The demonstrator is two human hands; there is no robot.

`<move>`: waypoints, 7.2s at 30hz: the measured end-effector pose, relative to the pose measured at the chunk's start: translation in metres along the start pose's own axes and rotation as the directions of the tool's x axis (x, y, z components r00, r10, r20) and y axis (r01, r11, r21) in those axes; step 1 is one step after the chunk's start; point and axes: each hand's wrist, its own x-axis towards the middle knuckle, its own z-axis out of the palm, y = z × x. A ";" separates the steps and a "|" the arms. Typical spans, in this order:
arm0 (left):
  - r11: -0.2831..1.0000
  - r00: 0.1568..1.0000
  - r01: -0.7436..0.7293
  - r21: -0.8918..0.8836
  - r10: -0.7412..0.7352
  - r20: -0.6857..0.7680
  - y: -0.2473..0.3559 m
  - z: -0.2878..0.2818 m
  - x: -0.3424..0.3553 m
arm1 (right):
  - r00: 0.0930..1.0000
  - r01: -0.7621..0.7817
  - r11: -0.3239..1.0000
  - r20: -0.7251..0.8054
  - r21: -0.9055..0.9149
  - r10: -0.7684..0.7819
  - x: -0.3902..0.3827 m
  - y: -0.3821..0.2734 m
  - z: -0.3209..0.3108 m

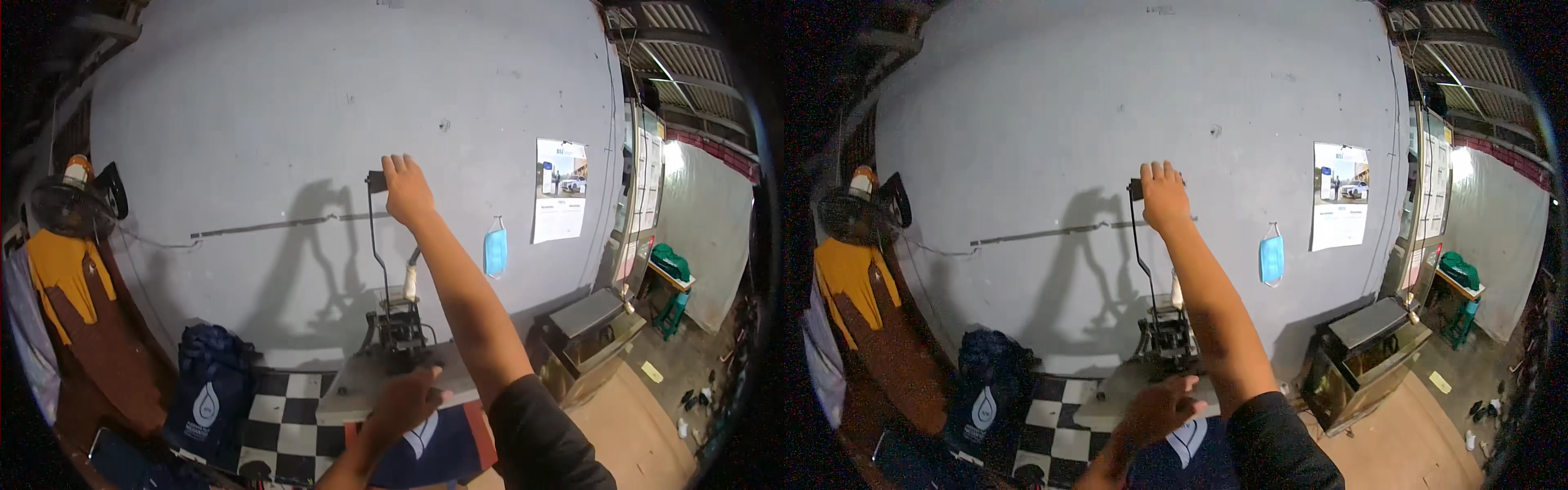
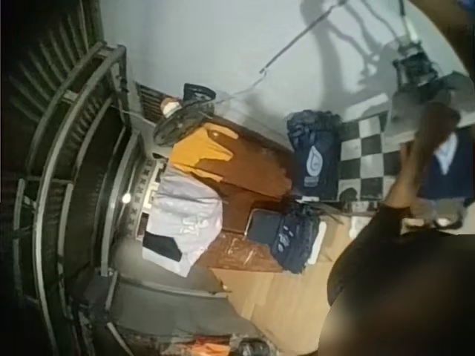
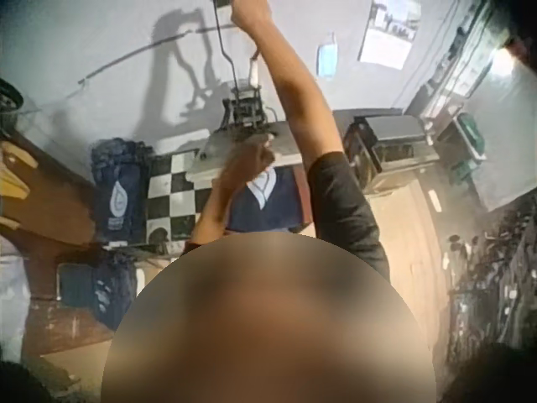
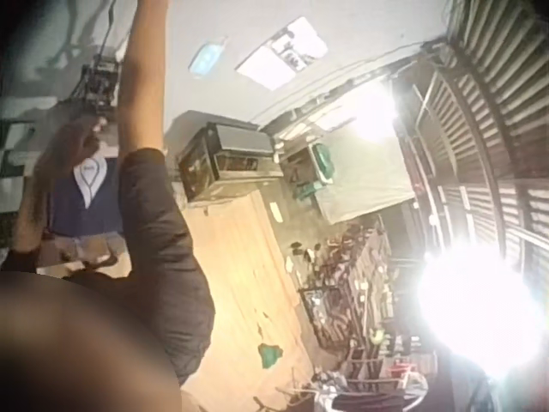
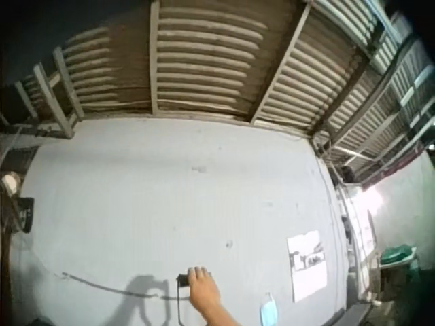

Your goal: Apply printed logos to navy blue shirts using a heat press machine.

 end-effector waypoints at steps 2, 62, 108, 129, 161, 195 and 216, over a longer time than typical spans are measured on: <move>0.996 0.999 -0.034 0.085 0.033 0.013 0.000 -0.001 -0.004 | 0.988 -0.021 1.000 0.156 0.006 0.020 0.002 -0.013 0.017; 0.898 0.728 0.371 0.239 -0.122 -0.674 -0.093 0.181 -0.381 | 0.285 -0.289 0.956 0.958 0.045 0.041 -0.303 -0.193 -0.303; 0.880 0.689 0.395 0.263 -0.095 -0.718 -0.125 0.160 -0.402 | -0.053 -0.208 0.977 0.998 -0.046 0.036 -0.374 -0.228 -0.261; 0.706 0.692 0.621 -0.341 -0.698 -0.185 -0.126 0.154 -0.116 | -0.070 -0.339 0.941 0.998 -0.019 -0.005 -0.404 -0.225 -0.230; 0.722 0.718 0.444 -0.530 -0.641 -0.271 -0.133 0.144 -0.146 | 0.008 -0.307 0.951 0.999 0.042 -0.042 -0.388 -0.231 -0.249; 0.875 0.802 0.465 -0.135 -0.481 -0.355 -0.182 0.144 -0.355 | -0.015 -0.303 0.953 1.000 -0.019 0.015 -0.385 -0.229 -0.237; 0.653 0.648 0.710 -0.262 -0.752 -0.119 -0.171 0.117 -0.146 | 0.008 -0.307 0.947 0.996 0.092 -0.094 -0.374 -0.259 -0.240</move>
